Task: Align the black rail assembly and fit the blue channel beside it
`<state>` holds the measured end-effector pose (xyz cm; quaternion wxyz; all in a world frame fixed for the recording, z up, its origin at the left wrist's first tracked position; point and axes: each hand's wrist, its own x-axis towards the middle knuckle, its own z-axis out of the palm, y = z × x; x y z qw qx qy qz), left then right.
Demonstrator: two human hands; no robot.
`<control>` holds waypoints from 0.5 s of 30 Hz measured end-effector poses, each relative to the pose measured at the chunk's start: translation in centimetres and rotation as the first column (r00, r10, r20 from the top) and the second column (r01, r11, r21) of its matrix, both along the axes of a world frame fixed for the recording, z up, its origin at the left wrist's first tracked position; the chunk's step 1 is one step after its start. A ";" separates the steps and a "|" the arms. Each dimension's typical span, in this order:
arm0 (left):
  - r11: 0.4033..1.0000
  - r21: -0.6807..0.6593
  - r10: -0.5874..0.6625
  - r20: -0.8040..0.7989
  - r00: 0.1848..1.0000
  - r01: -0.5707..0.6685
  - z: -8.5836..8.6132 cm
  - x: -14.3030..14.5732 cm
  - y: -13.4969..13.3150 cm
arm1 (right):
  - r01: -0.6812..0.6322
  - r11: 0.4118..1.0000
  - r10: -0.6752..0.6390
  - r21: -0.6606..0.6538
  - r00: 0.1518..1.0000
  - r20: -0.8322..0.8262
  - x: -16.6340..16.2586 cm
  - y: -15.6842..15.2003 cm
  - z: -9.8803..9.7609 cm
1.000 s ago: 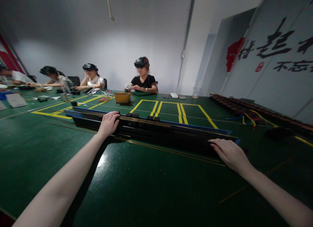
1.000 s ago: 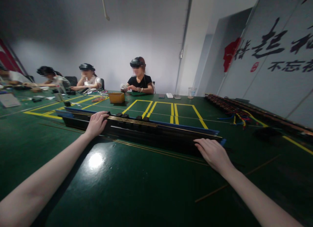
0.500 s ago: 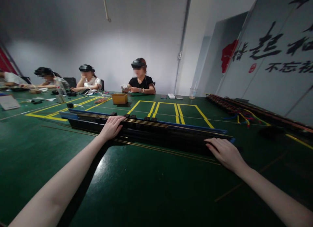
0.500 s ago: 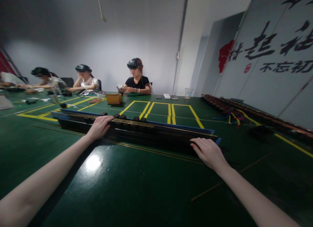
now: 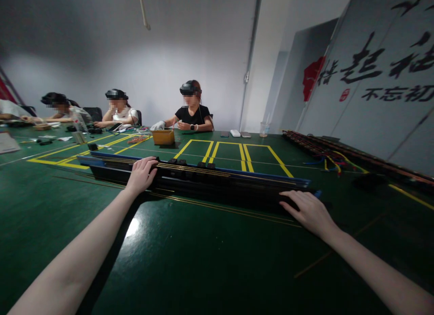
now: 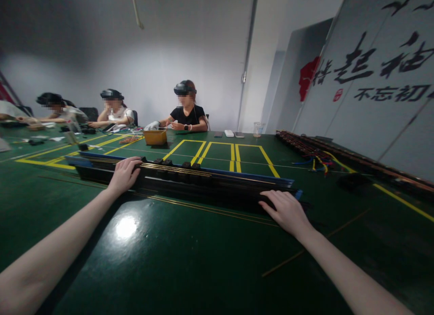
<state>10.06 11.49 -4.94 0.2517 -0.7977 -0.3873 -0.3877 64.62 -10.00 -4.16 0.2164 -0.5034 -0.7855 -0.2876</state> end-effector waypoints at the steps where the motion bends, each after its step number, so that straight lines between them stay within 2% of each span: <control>1: 1.000 -0.006 -0.017 -0.018 1.000 0.017 0.0 0.3 -0.1 | -0.001 1.000 0.001 0.001 1.000 0.000 0.0 0.0 0.0; 8: 0.983 -0.076 -0.175 -0.165 0.971 0.165 0.4 3.3 -1.5 | -0.006 1.000 0.006 -0.008 1.000 -0.004 -0.2 -0.1 0.2; 11: 0.981 -0.069 -0.190 -0.175 0.966 0.180 0.5 3.6 -1.7 | 0.000 1.000 0.000 -0.013 1.000 -0.007 -0.1 0.0 0.1; 15: 0.985 -0.069 -0.170 -0.152 0.974 0.161 0.6 3.4 -1.7 | 0.081 0.997 -0.080 0.012 0.996 -0.047 0.1 0.0 -0.4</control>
